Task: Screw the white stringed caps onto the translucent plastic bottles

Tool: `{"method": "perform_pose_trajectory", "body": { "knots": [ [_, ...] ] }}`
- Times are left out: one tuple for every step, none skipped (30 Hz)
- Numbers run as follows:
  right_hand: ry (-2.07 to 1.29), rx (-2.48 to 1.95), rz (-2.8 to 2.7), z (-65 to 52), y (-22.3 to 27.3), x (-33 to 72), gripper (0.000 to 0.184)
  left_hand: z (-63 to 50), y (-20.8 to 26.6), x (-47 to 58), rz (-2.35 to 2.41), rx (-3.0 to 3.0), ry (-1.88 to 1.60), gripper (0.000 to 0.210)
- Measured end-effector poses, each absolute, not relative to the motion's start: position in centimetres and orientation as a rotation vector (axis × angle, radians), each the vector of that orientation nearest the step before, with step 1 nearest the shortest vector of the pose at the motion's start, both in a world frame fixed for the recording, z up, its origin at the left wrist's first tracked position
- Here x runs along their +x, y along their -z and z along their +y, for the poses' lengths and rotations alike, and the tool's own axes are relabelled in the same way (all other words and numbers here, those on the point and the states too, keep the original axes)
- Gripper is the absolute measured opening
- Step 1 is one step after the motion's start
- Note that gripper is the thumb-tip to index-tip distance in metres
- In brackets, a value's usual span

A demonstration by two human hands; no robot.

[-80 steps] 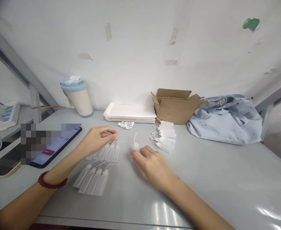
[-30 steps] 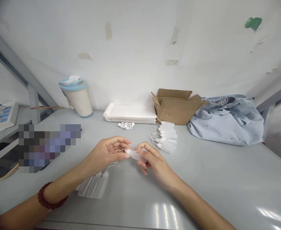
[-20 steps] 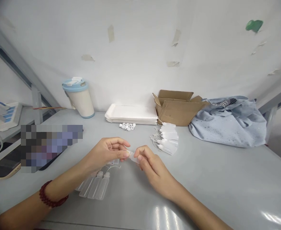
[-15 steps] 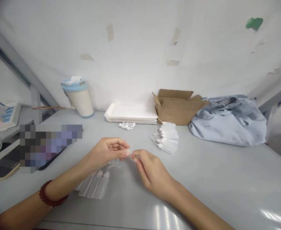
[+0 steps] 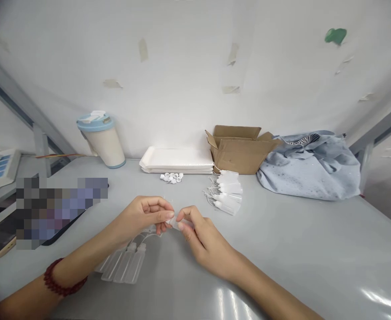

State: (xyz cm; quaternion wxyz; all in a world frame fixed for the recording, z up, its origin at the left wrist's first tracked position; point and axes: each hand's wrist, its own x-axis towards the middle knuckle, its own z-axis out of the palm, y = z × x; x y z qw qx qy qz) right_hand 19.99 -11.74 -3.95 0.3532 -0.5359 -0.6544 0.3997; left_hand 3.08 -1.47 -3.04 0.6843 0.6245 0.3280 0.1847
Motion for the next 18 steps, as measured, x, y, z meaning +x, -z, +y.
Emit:
{"method": "perform_pose_trajectory", "body": {
  "knots": [
    [-1.085, -1.369, -1.636, -11.69, 3.93, 19.97, 0.015, -1.53, 3.09, 3.11, 0.74, 1.41, -0.439, 0.022],
    [-1.132, -1.351, -1.576, -11.63, 3.89, 19.96, 0.016, -1.63, 3.1, 3.13, 0.746, 1.422, -0.462, 0.022],
    [-1.181, -1.331, -1.515, -11.57, 3.84, 19.96, 0.017, -1.74, 3.07, 3.14, 0.755, 1.433, -0.484, 0.022],
    [-1.232, -1.306, -1.451, -11.5, 3.77, 19.96, 0.018, -1.87, 3.01, 3.14, 0.767, 1.442, -0.504, 0.023],
    [-1.29, -1.278, -1.385, -11.42, 3.69, 19.97, 0.019, -1.99, 2.94, 3.14, 0.779, 1.447, -0.519, 0.023],
    [-1.354, -1.245, -1.316, -11.34, 3.61, 19.98, 0.021, -2.1, 2.86, 3.15, 0.788, 1.447, -0.53, 0.024],
    [-1.42, -1.211, -1.247, -11.26, 3.52, 20.01, 0.023, -2.19, 2.78, 3.16, 0.792, 1.445, -0.539, 0.025],
    [-1.479, -1.182, -1.183, -11.18, 3.44, 20.03, 0.024, -2.24, 2.73, 3.18, 0.791, 1.441, -0.548, 0.026],
    [-1.523, -1.162, -1.129, -11.11, 3.37, 20.05, 0.025, -2.26, 2.7, 3.19, 0.787, 1.439, -0.556, 0.026],
    [-1.549, -1.152, -1.096, -11.05, 3.32, 20.07, 0.025, -2.26, 2.69, 3.19, 0.78, 1.446, -0.559, 0.026],
    [-1.559, -1.151, -1.083, -11.0, 3.29, 20.08, 0.025, -2.23, 2.71, 3.19, 0.773, 1.463, -0.556, 0.025],
    [-1.551, -1.154, -1.092, -10.98, 3.3, 20.08, 0.025, -2.21, 2.73, 3.17, 0.766, 1.489, -0.541, 0.023],
    [-1.531, -1.159, -1.12, -10.97, 3.34, 20.07, 0.025, -2.18, 2.77, 3.15, 0.76, 1.519, -0.512, 0.021],
    [-1.508, -1.163, -1.155, -10.97, 3.44, 20.07, 0.026, -2.17, 2.8, 3.12, 0.752, 1.55, -0.474, 0.02],
    [-1.488, -1.166, -1.188, -10.97, 3.58, 20.06, 0.025, -2.16, 2.82, 3.1, 0.741, 1.576, -0.433, 0.02],
    [-1.474, -1.168, -1.216, -10.97, 3.76, 20.07, 0.025, -2.17, 2.84, 3.07, 0.729, 1.591, -0.397, 0.021],
    [-1.463, -1.17, -1.239, -10.96, 3.95, 20.11, 0.025, -2.17, 2.84, 3.06, 0.718, 1.596, -0.374, 0.022],
    [-1.442, -1.183, -1.26, -10.93, 4.12, 20.17, 0.025, -2.16, 2.83, 3.05, 0.71, 1.596, -0.363, 0.022]
  ]
}}
